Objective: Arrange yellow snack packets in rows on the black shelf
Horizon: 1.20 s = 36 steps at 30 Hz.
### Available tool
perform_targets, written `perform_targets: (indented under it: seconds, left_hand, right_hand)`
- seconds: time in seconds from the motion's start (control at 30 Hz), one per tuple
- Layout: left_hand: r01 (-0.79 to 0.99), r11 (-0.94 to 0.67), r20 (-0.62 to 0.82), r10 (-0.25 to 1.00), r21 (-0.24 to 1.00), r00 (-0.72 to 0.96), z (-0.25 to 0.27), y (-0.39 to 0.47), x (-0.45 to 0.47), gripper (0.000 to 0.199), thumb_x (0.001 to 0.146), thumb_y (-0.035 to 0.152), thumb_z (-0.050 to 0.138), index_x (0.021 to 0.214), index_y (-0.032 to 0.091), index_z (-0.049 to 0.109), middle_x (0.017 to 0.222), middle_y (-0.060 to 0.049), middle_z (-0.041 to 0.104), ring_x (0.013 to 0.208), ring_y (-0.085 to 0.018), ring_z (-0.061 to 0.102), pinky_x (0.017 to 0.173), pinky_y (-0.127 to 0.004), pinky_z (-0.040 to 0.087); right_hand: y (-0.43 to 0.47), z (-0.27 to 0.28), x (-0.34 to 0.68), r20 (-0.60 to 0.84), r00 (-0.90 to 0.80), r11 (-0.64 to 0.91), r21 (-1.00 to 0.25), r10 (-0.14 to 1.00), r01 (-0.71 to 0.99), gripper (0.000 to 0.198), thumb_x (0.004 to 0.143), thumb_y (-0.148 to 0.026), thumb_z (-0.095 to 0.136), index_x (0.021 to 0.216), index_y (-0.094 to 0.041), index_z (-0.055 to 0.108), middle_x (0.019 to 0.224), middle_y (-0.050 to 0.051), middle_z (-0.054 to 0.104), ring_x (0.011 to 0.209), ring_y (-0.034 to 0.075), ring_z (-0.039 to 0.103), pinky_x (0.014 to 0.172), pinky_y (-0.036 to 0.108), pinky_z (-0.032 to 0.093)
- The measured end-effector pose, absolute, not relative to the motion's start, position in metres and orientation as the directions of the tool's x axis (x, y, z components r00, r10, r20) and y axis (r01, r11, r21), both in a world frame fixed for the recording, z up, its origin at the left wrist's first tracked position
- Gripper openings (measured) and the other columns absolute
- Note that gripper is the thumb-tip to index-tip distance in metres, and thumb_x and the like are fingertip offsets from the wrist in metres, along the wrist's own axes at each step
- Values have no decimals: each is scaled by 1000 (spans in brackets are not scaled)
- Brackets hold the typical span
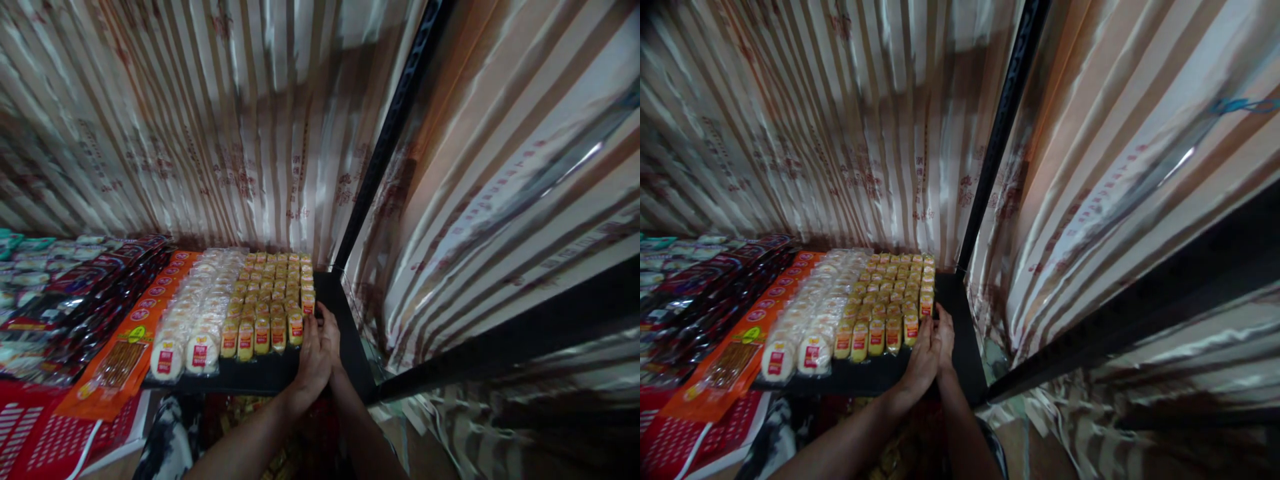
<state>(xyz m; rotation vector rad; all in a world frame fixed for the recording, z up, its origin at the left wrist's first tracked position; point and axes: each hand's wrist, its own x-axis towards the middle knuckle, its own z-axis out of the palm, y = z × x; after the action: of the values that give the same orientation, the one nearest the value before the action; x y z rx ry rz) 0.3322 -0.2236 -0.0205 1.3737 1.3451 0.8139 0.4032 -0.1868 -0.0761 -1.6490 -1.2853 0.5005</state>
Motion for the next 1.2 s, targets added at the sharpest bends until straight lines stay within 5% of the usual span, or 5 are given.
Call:
perform_targets:
  seconds: [0.23, 0.63, 0.93, 1.2]
  left_hand:
    - [326, 28, -93, 978, 945, 187, -11, -243, 320, 56, 83, 19, 35, 138, 11, 30, 148, -7, 25, 138, -15, 16, 113, -27, 11]
    - [333, 83, -147, 974, 939, 173, -2, -264, 306, 55, 83, 20, 36, 137, 14, 33, 146, -6, 30, 136, -14, 23, 112, -26, 16]
    - [330, -8, -63, 977, 944, 205, -6, -300, 286, 46, 83, 24, 33, 127, 17, 48, 130, -6, 52, 121, -18, 46, 106, -29, 31]
    - [282, -128, 9, 921, 951, 388, -49, -374, 217, 45, 90, 36, 30, 129, 18, 43, 128, -8, 53, 115, -19, 51, 100, -31, 37]
  right_hand:
    - [-184, -63, 401, 307, 319, 55, -792, 897, 608, 46, 76, -32, 43, 120, -22, 55, 122, 6, 57, 112, 24, 48, 94, 41, 41]
    - [-191, -65, 398, 333, 324, 72, -787, 885, 613, 57, 76, -33, 41, 130, -16, 44, 131, 10, 49, 122, 23, 41, 102, 43, 34]
    - [-257, -52, 376, 254, 517, 5, -900, 817, 435, 48, 82, -41, 37, 118, -13, 52, 114, 14, 59, 100, 21, 58, 89, 38, 44]
    - [-346, -81, 329, 167, 304, 29, -911, 938, 411, 33, 86, -31, 34, 103, -20, 60, 99, 8, 66, 89, 17, 62, 83, 33, 48]
